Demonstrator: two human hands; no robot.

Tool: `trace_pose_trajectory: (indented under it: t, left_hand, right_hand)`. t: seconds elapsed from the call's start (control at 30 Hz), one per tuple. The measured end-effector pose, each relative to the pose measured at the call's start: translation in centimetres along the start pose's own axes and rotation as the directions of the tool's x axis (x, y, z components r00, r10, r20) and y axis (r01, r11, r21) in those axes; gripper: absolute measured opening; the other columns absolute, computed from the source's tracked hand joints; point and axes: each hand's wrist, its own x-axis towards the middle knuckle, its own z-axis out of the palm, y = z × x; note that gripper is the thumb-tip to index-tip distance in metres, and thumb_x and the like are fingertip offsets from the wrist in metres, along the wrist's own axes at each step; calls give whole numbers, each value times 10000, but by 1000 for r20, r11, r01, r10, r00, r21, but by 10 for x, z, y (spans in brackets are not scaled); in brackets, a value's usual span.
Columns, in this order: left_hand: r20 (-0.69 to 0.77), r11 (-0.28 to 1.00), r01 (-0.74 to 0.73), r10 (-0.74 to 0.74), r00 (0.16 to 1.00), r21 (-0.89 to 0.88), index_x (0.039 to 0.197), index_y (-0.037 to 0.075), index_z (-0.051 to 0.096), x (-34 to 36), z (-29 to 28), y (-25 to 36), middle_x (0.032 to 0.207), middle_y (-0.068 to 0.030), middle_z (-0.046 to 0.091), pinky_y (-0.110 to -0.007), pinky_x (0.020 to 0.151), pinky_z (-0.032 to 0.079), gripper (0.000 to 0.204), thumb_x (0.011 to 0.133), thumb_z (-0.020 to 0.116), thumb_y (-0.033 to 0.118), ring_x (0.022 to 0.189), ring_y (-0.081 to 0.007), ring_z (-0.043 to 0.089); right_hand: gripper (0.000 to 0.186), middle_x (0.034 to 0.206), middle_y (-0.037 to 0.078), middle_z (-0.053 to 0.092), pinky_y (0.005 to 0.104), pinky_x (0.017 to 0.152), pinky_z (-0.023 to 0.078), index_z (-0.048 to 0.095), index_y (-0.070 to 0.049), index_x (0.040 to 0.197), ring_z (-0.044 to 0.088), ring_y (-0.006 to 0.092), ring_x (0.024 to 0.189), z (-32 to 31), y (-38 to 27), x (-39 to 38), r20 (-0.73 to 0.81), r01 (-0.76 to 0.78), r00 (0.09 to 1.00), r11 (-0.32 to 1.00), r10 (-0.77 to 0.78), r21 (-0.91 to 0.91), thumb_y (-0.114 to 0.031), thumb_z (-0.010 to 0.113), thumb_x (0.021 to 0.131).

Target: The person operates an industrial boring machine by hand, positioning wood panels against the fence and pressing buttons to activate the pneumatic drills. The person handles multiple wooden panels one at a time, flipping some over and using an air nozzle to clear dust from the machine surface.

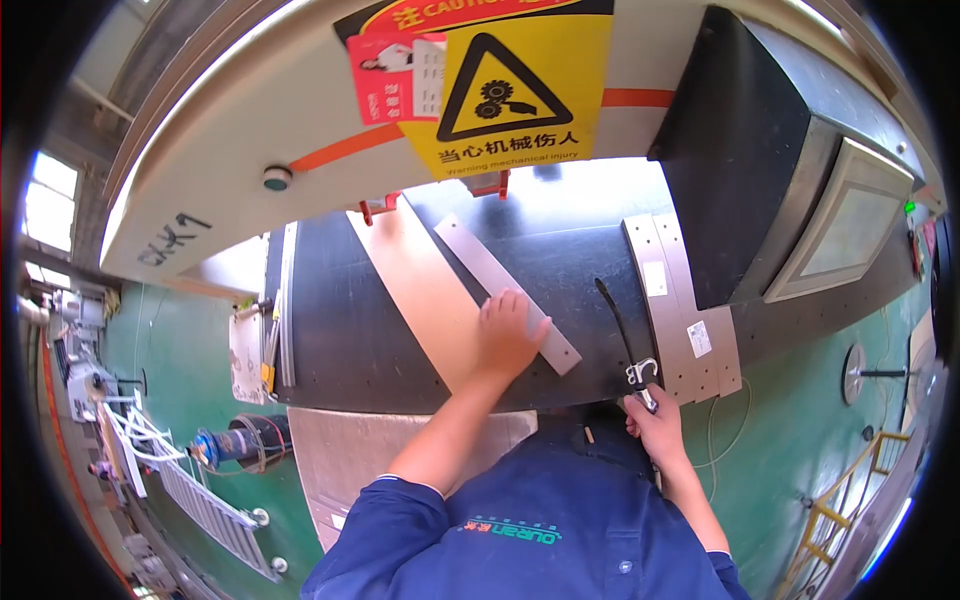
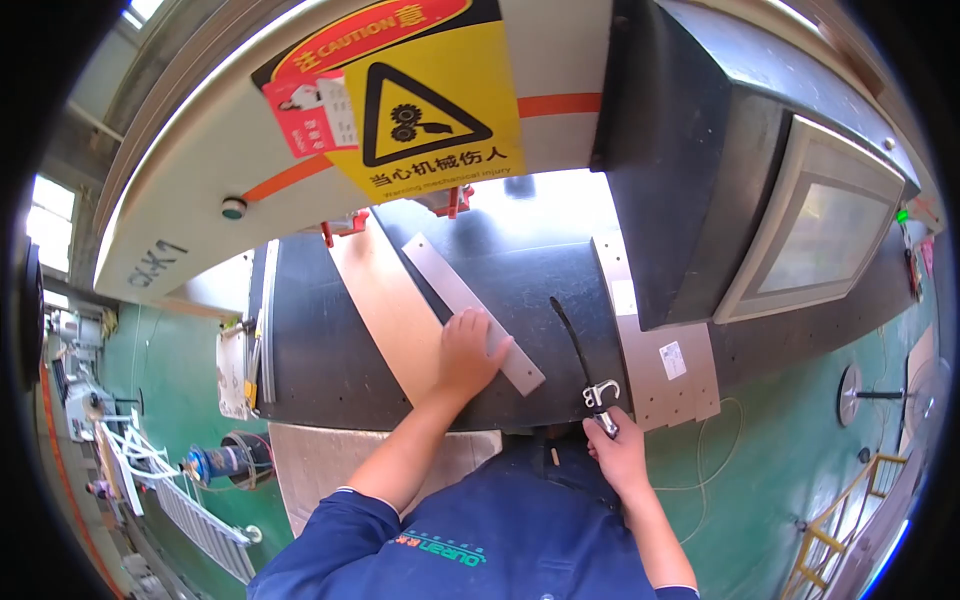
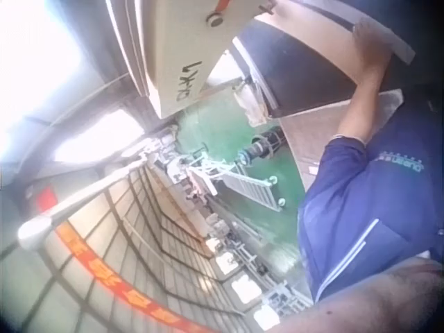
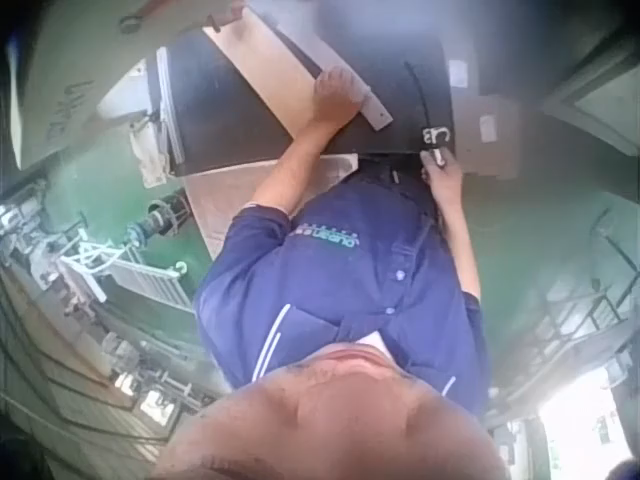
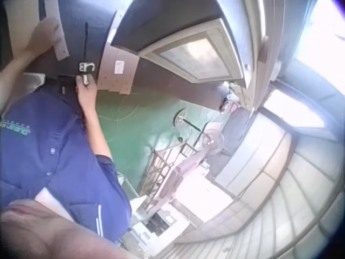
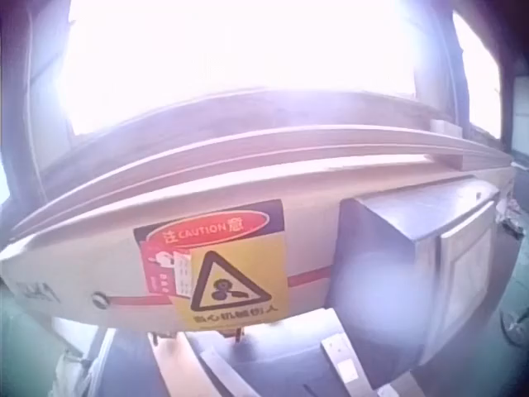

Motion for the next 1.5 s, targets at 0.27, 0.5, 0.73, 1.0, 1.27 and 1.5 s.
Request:
trace_pose_trajectory:
  t: [0.27,0.5,0.73,1.0,1.27,1.5]
  left_hand:
    - [-25,952,279,-285,958,-123,1163,14,493,-9,-16,42,1255,-217,386,-476,994,377,579,700,754,242,1161,-411,390]
    - [-38,934,340,-346,938,-107,1230,37,435,-18,-4,53,1271,-220,370,-469,961,410,629,687,732,149,1152,-416,395]
    - [-46,823,477,-514,857,-310,1223,26,433,-13,-8,54,1225,-238,447,-438,932,443,551,737,685,90,1113,-397,476]
    - [418,-553,144,-410,810,-821,1410,33,309,-68,-73,41,1313,-218,491,-454,876,537,581,862,473,131,1166,-360,553]
    - [183,-290,-60,-737,651,-955,1406,42,322,-135,-98,28,1247,-209,538,-406,879,527,584,871,551,94,1069,-329,602]
    - [-93,95,6,-984,152,-995,1351,-22,377,-193,-70,-15,1142,-149,614,-292,877,481,530,883,617,44,1007,-185,612]
  right_hand:
    - [190,604,14,549,221,473,426,545,-41,795,534,81,518,-12,3,-9,86,11,996,1000,-12,20,-169,649,889]
    - [202,612,20,554,225,476,423,542,-40,793,533,84,518,-27,0,-3,139,46,989,999,-45,-5,-179,650,890]
    - [195,629,26,571,230,491,439,563,-29,827,549,91,531,-47,-7,-3,185,80,980,995,-68,-59,-193,645,893]
    - [182,625,27,569,235,488,436,569,-27,853,549,96,527,-60,-7,5,248,103,966,991,-80,-81,-188,644,892]
    - [158,614,36,561,239,483,413,571,-24,871,529,110,501,-57,-10,10,355,115,933,986,-65,-123,-168,631,898]
    - [152,613,45,555,245,486,418,557,-22,862,536,127,510,-46,-9,14,437,131,898,979,-52,-153,-155,615,906]
